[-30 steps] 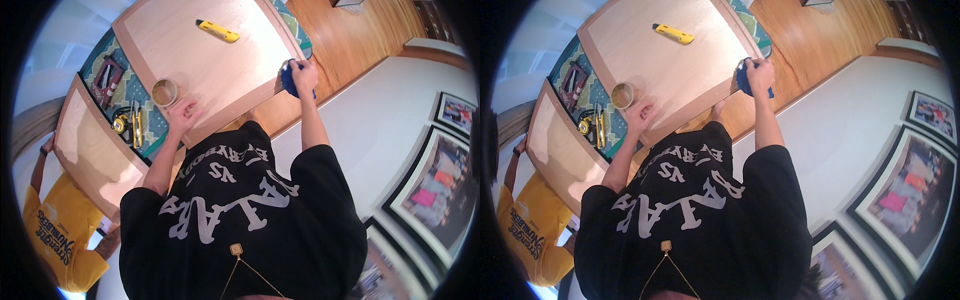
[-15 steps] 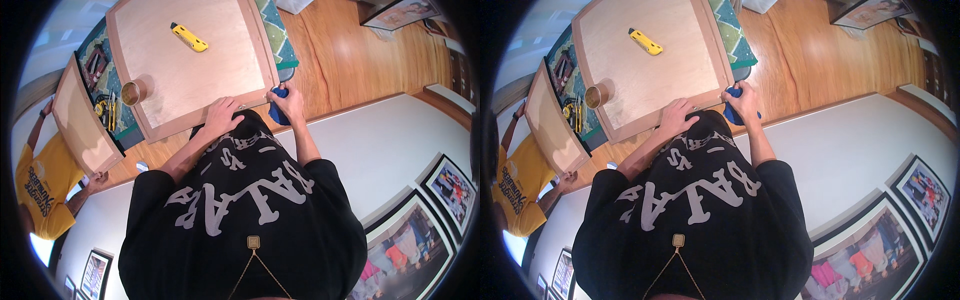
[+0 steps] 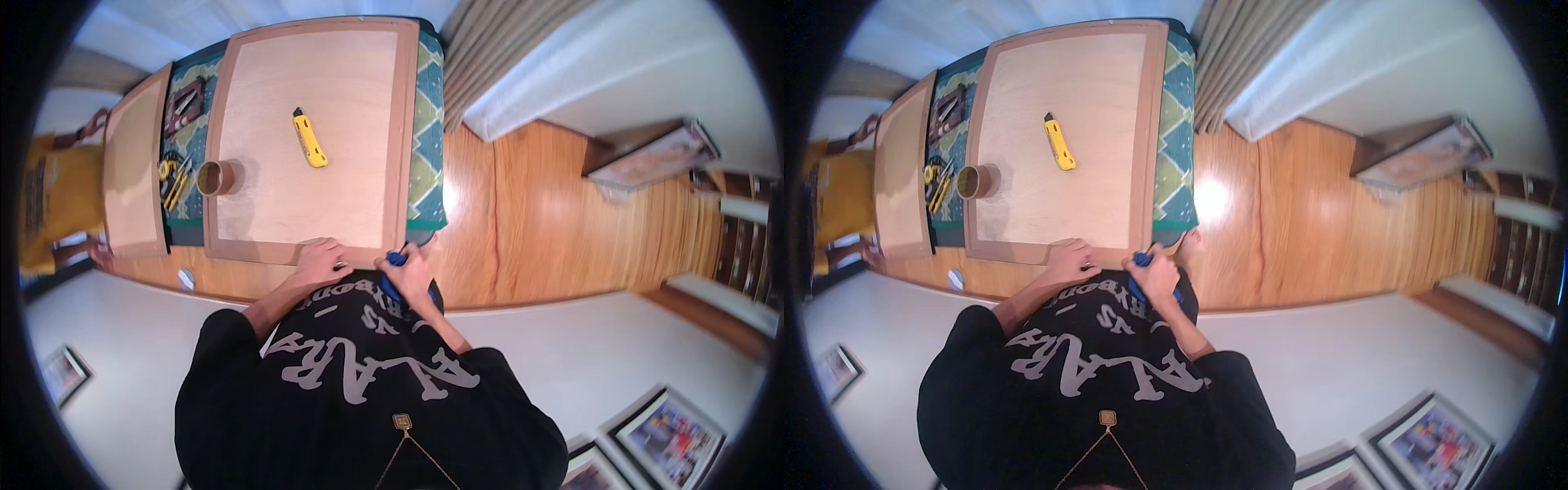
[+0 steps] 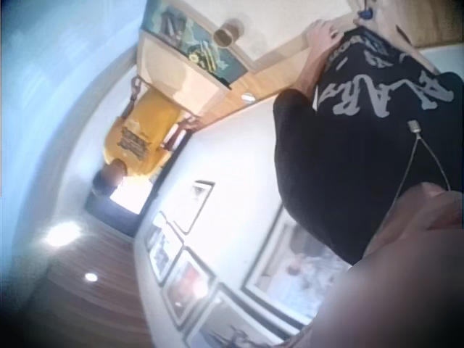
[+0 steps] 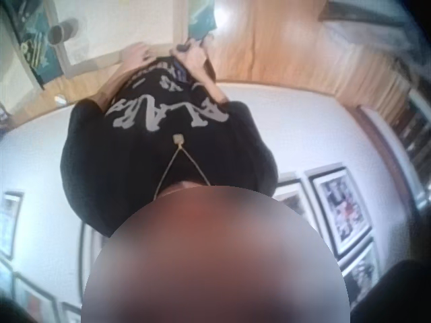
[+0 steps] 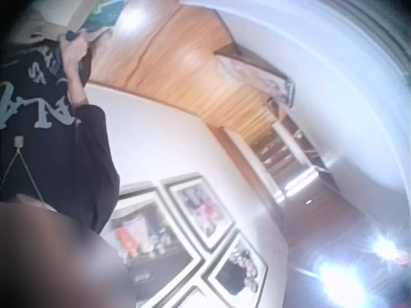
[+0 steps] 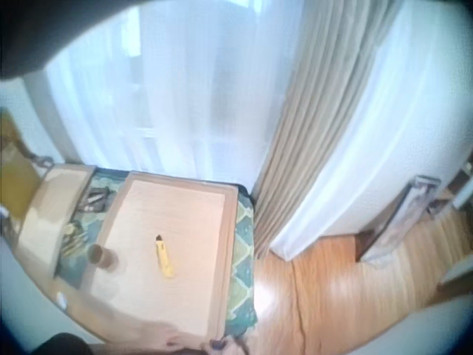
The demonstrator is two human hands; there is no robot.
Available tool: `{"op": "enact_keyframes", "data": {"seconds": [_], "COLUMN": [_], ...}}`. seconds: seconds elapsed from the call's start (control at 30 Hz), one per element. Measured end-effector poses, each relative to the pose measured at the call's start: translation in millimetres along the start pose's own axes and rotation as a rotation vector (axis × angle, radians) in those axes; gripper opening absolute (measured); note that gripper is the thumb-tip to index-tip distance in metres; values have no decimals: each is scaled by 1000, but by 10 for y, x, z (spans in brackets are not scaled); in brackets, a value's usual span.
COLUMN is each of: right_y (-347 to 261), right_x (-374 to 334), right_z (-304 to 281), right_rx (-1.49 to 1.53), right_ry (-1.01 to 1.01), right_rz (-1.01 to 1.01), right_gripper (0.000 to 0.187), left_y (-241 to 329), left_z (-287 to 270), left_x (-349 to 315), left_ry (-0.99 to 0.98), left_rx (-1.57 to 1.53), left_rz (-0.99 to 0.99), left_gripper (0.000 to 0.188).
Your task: The person applies brown edge tape to the edges of a wooden board, presses it down, and trims the excess with a utility knife. They repeat this process on multiple edges and wipe the surface with a blue cloth.
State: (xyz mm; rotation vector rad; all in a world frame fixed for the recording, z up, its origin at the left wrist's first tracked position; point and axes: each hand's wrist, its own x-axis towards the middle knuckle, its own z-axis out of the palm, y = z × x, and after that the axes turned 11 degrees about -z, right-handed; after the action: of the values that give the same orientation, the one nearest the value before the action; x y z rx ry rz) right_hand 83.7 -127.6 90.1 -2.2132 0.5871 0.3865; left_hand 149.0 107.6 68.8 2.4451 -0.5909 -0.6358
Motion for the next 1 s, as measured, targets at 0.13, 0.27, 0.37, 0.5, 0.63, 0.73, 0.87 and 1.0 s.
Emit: {"op": "enact_keyframes", "data": {"seconds": [0.13, 0.27, 0.37, 0.5, 0.63, 0.73, 0.87, 1.0], "right_y": [666, 959, 747, 126, -558, -1055, -1633, -2173], "right_x": [314, 965, 1695, 2709, 3340, 3705, 4418, 5033], "right_z": [-379, -1027, -1384, -1551, -1567, -1558, -1458, -1225], "right_rx": [148, 277, 116, 231, 241, 0, -252, -495], "right_ry": [-72, -88, -104, -73, -80, -92, -51, -56], "right_rz": [-250, -219, -351, -504, -687, -779, -927, -987], "right_gripper": [53, 45, 44, 36, 30, 46, 56, 62], "left_y": [357, 671, 481, 400, 478, 432, 217, -40], "left_z": [363, 908, 1226, 1021, 1112, 1070, 898, 623], "left_x": [-205, -353, -392, -194, -148, -85, 100, 123], "left_ry": [600, 1082, 975, 1024, 1202, 1324, 1587, 1621], "left_rx": [29, -497, -1442, -1721, -1814, -1892, -1711, -1448], "left_rz": [-294, -1002, -1151, -961, -1004, -997, -1052, -1277], "left_gripper": [39, 54, 53, 48, 52, 54, 48, 52]}}
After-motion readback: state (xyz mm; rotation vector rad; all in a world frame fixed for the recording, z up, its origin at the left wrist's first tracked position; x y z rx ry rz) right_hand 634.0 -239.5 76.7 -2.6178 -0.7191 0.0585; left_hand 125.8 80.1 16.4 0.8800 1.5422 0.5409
